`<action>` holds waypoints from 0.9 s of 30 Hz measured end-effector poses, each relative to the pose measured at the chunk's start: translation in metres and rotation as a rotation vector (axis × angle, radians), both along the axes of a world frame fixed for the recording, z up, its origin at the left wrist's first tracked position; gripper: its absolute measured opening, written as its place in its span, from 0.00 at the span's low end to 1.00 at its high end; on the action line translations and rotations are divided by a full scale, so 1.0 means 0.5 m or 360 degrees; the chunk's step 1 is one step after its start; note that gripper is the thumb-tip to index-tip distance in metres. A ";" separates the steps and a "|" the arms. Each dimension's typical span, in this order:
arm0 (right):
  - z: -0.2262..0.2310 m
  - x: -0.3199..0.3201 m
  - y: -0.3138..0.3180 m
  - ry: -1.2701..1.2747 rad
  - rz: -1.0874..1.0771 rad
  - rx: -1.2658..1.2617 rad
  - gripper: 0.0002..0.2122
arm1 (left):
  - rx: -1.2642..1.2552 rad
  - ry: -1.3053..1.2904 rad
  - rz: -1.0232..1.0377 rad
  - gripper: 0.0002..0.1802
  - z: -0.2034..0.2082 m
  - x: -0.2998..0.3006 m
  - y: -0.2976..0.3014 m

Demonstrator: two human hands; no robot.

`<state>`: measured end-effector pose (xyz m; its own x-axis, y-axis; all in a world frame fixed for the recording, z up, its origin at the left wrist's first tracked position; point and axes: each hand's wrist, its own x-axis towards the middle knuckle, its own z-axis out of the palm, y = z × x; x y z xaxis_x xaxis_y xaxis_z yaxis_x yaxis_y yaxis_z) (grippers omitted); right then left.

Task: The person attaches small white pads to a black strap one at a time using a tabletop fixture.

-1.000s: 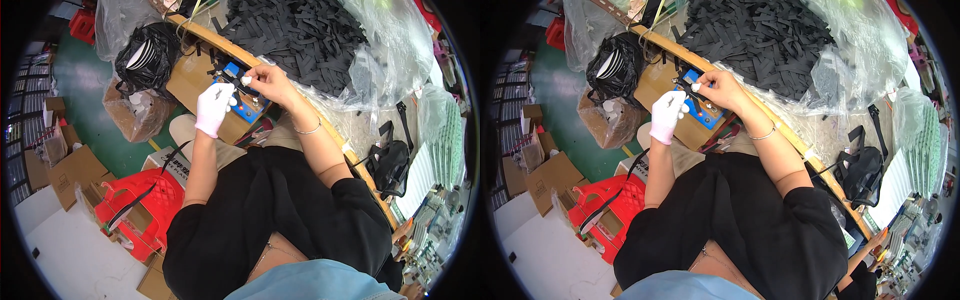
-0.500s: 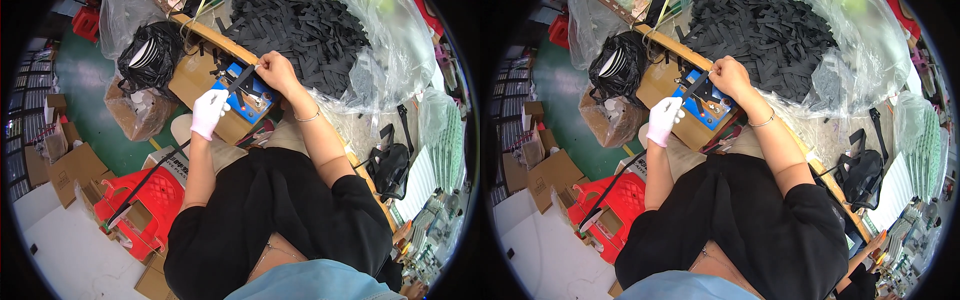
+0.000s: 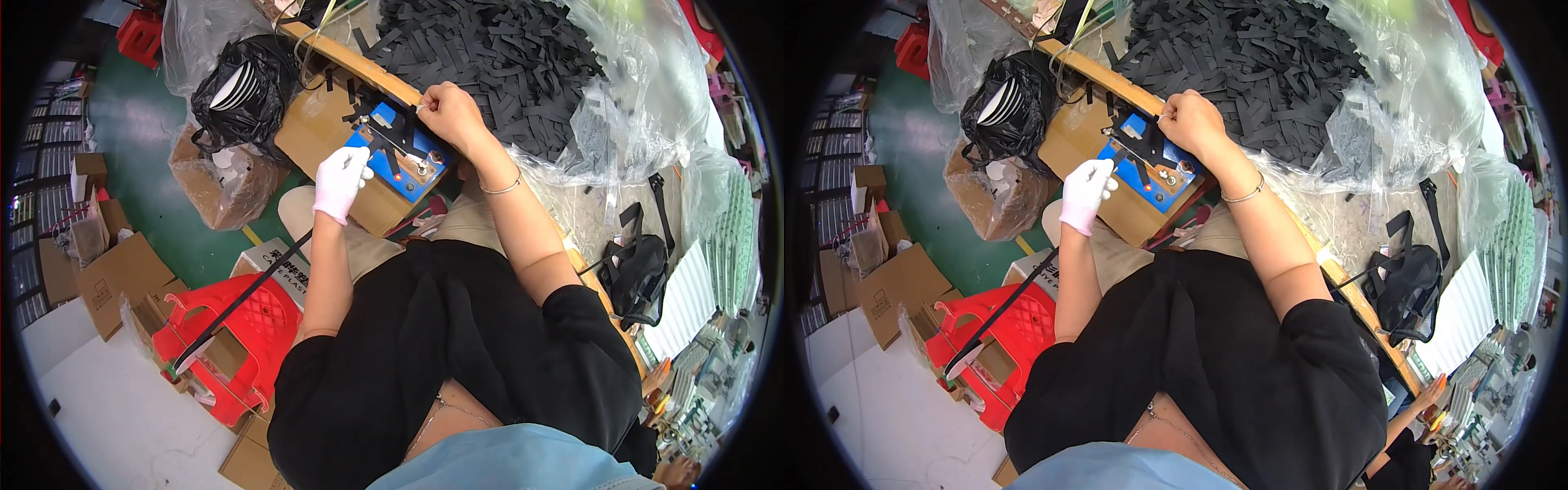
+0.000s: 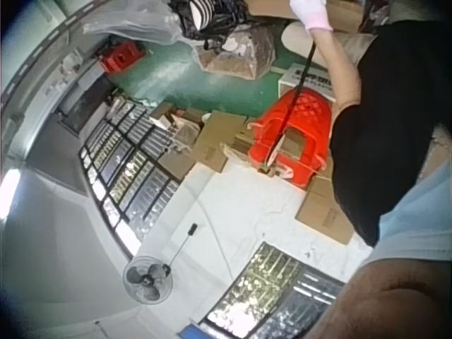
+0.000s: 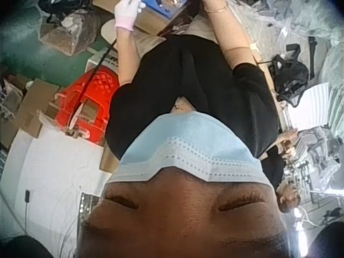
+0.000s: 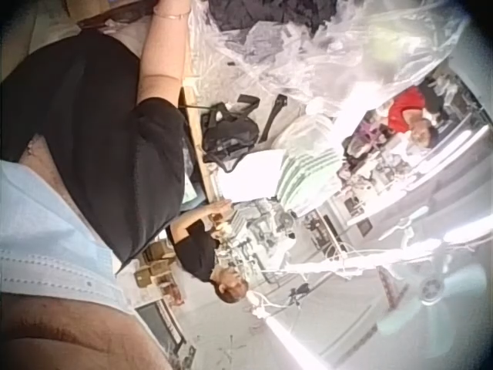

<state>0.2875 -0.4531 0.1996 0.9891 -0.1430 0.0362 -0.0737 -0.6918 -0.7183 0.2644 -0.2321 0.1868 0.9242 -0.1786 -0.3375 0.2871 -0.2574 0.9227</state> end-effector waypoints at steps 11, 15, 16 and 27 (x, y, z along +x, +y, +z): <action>0.021 -0.046 0.018 0.0215 0.0247 0.0966 0.09 | -0.0314 -0.0072 -0.0064 0.11 0.048 0.004 -0.039; 0.024 -0.049 0.016 0.0293 0.0274 0.1036 0.07 | -0.0342 -0.0038 -0.0089 0.08 0.055 0.008 -0.058; 0.012 -0.046 0.012 0.0213 0.0253 0.0995 0.06 | -0.0342 -0.0040 -0.0087 0.08 0.055 0.008 -0.058; 0.008 0.005 -0.081 -0.0846 -0.0570 0.0154 0.21 | -0.0287 -0.0082 0.0029 0.11 0.059 -0.002 -0.028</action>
